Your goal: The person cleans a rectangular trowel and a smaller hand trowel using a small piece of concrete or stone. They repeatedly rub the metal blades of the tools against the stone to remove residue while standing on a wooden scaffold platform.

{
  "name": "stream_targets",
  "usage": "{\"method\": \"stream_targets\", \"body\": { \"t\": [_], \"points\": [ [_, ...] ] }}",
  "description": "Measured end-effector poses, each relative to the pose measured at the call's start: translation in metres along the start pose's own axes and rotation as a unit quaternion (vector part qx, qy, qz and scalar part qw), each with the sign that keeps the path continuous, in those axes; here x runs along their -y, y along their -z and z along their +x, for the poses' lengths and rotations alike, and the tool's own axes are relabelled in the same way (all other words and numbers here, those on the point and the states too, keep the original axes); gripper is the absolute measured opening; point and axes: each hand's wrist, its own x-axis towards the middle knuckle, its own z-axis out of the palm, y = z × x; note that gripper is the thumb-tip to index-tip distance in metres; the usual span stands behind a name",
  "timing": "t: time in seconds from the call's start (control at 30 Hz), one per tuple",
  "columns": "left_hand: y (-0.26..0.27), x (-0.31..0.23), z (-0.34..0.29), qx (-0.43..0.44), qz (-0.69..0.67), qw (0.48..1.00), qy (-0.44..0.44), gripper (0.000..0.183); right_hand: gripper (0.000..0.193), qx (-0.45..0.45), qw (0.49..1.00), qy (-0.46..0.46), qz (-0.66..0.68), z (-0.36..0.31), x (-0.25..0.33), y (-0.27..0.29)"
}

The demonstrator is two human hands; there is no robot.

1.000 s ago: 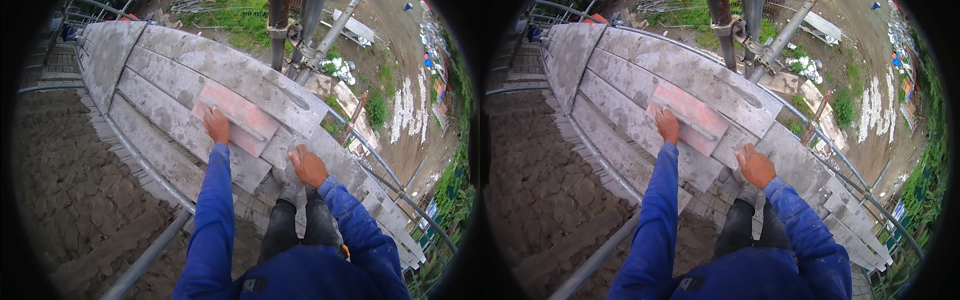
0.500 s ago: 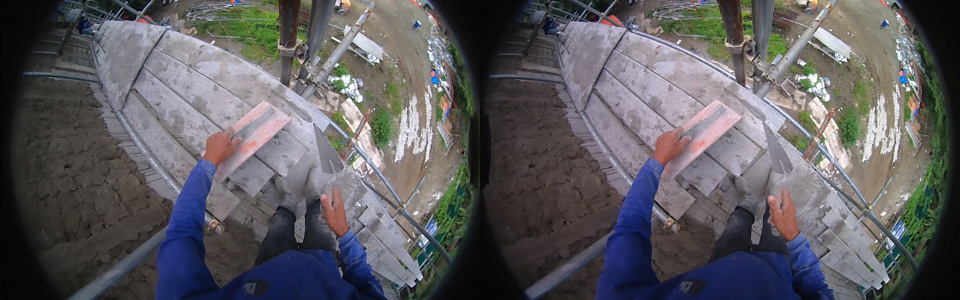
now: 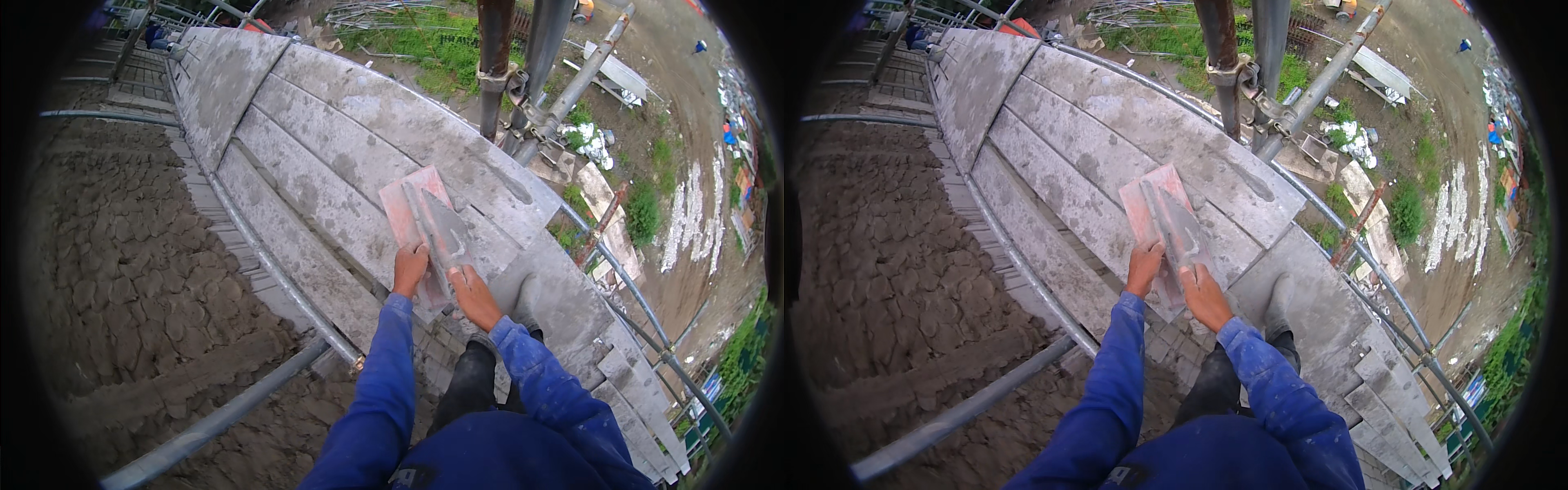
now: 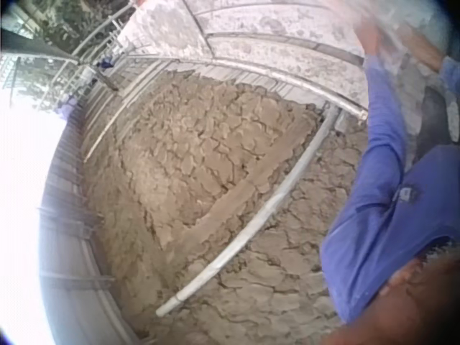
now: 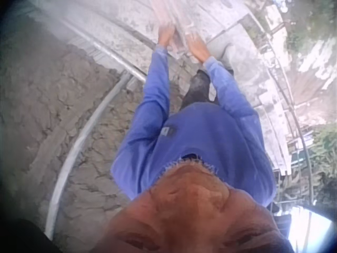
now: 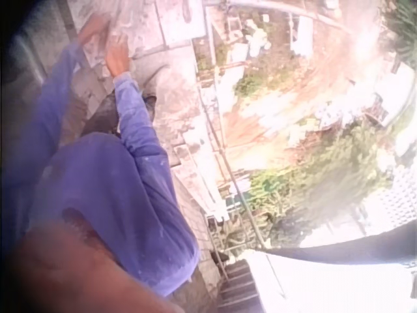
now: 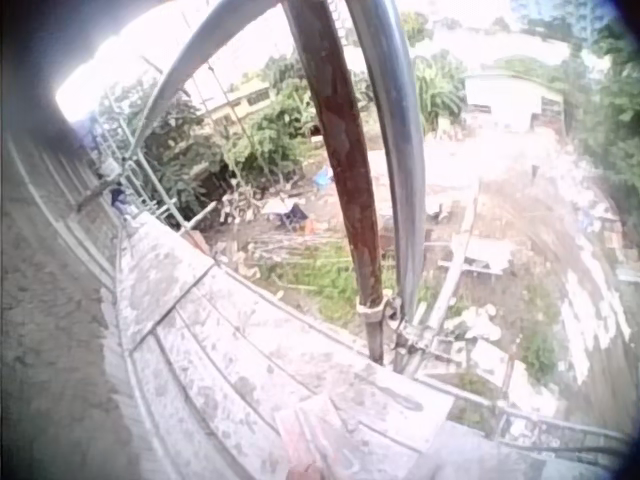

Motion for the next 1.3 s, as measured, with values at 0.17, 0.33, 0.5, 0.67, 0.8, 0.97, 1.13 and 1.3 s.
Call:
{"method": "stream_targets", "body": {
  "t": [0.17, 0.33, 0.5, 0.67, 0.8, 0.97, 1.13, 1.3],
  "points": [
    [0.027, -0.005, 0.011, 0.047, -0.012, 0.996, 0.080, 0.029, 0.047, 0.012, 1.000, 0.024, -0.013, -0.017, -0.002, -0.026],
    [0.013, -0.009, 0.017, 0.028, 0.007, 1.000, 0.009, 0.023, 0.044, -0.020, 0.995, 0.086, -0.035, 0.051, 0.005, -0.028],
    [0.033, 0.012, 0.029, 0.047, 0.029, 0.998, -0.012, 0.022, 0.049, 0.003, 0.997, 0.072, -0.031, 0.023, 0.004, -0.039],
    [0.018, 0.011, 0.029, 0.085, -0.041, 0.995, 0.032, 0.023, 0.052, -0.021, 0.995, 0.059, -0.083, 0.037, 0.003, -0.026],
    [0.023, -0.002, 0.022, 0.093, -0.072, 0.991, 0.062, 0.024, 0.054, 0.001, 0.997, 0.057, -0.061, 0.023, 0.000, -0.026],
    [0.021, -0.009, 0.013, 0.088, -0.077, 0.990, 0.083, 0.021, 0.052, -0.006, 0.998, 0.003, -0.062, 0.013, 0.004, -0.025],
    [0.029, -0.005, 0.017, 0.070, -0.051, 0.994, 0.062, 0.028, 0.054, -0.022, 0.999, 0.027, -0.023, 0.013, -0.007, -0.017],
    [0.025, -0.002, 0.017, 0.087, -0.048, 0.993, 0.058, 0.028, 0.050, 0.003, 0.998, 0.047, -0.046, 0.036, -0.009, -0.023]
  ]
}}
